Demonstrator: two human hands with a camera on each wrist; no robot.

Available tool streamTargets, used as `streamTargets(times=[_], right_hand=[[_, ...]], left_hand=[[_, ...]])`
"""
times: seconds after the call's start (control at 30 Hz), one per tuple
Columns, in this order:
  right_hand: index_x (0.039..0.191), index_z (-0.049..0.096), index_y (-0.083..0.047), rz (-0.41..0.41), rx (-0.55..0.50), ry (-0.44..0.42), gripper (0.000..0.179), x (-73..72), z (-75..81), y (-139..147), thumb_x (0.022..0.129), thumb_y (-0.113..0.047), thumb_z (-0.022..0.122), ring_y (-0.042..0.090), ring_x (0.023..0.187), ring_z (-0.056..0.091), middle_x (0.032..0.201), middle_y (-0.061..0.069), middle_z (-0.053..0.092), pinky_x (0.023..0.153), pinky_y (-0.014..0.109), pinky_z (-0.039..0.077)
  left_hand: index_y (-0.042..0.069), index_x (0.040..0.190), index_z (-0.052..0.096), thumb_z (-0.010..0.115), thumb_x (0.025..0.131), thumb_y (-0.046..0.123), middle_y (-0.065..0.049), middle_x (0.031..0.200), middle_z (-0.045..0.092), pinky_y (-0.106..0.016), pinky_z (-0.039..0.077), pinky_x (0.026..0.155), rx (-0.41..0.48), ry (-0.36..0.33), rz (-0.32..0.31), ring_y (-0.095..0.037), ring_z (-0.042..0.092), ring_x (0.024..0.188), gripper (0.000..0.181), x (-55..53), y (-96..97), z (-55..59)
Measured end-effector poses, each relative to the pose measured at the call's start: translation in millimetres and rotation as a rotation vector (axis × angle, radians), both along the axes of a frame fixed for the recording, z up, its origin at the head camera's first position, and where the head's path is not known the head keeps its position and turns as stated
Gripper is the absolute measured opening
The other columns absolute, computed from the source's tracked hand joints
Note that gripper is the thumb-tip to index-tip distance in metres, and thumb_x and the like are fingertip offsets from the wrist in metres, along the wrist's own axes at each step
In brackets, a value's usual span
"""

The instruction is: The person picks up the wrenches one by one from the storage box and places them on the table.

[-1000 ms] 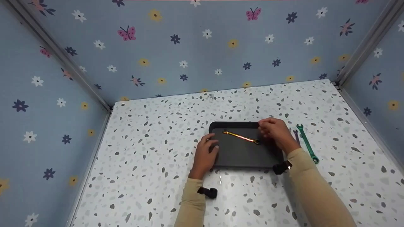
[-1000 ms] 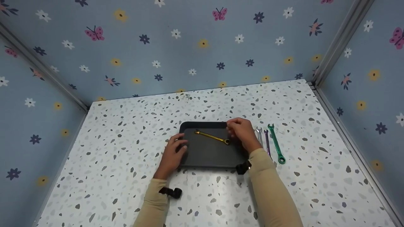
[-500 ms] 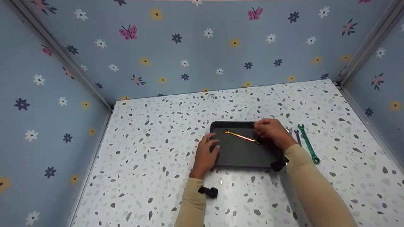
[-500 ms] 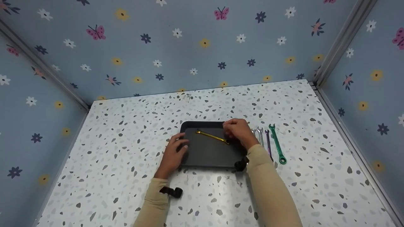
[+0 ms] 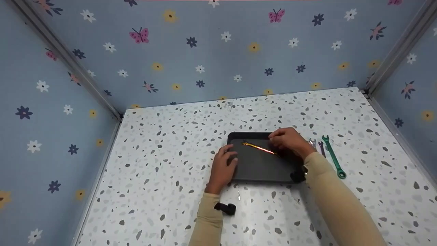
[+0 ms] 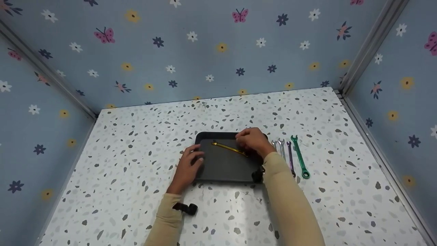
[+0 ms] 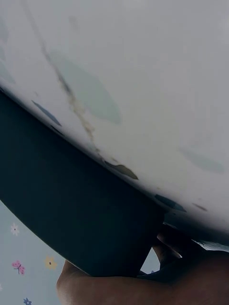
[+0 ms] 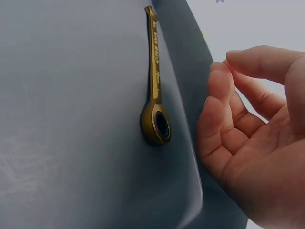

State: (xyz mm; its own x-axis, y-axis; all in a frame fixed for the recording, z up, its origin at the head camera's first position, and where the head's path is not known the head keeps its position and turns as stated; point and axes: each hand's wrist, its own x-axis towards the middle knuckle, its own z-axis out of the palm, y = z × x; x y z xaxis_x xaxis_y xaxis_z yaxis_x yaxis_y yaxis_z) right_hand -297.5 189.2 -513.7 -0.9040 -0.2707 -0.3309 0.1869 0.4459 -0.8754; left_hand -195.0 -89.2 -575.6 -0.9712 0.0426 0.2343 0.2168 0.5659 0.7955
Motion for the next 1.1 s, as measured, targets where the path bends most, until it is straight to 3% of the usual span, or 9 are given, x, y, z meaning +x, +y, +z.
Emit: streamTargets(times=[0.6, 0.87, 1.1], right_hand=[[0.109, 0.073, -0.002, -0.004, 0.026, 0.037, 0.024, -0.7, -12.0, -14, 0.088, -0.012, 0.068, 0.024, 0.083, 0.061, 0.097, 0.011, 0.068, 0.071, 0.035, 0.053], [0.108, 0.075, -0.004, 0.062, 0.105, 0.082, 0.022, -0.1, -16.7, -16, 0.087, -0.011, 0.071, 0.020, 0.079, 0.061, 0.093, 0.008, 0.069, 0.068, 0.032, 0.052], [0.110, 0.076, -0.006, 0.165, 0.260, 0.183, 0.025, 1.3, -14.7, -17, 0.087, -0.013, 0.071, 0.023, 0.089, 0.061, 0.108, 0.008, 0.071, 0.078, 0.035, 0.050]], left_hand=[[0.008, 0.119, 0.071, 0.063, 0.096, 0.018, 0.000, 0.148, 0.049, -0.042, 0.031, 0.115, -0.005, -0.010, 0.011, -0.023, 0.041, 0.139, 0.025, -0.7, -0.2, -0.9], [0.008, 0.118, 0.071, 0.063, 0.097, 0.017, 0.001, 0.147, 0.050, -0.041, 0.032, 0.114, -0.013, 0.000, 0.020, -0.022, 0.041, 0.139, 0.024, -0.7, -0.4, -2.5], [0.008, 0.118, 0.071, 0.062, 0.098, 0.016, 0.002, 0.147, 0.049, -0.040, 0.032, 0.114, -0.023, 0.003, 0.007, -0.021, 0.041, 0.139, 0.024, -1.2, 0.5, -2.4]])
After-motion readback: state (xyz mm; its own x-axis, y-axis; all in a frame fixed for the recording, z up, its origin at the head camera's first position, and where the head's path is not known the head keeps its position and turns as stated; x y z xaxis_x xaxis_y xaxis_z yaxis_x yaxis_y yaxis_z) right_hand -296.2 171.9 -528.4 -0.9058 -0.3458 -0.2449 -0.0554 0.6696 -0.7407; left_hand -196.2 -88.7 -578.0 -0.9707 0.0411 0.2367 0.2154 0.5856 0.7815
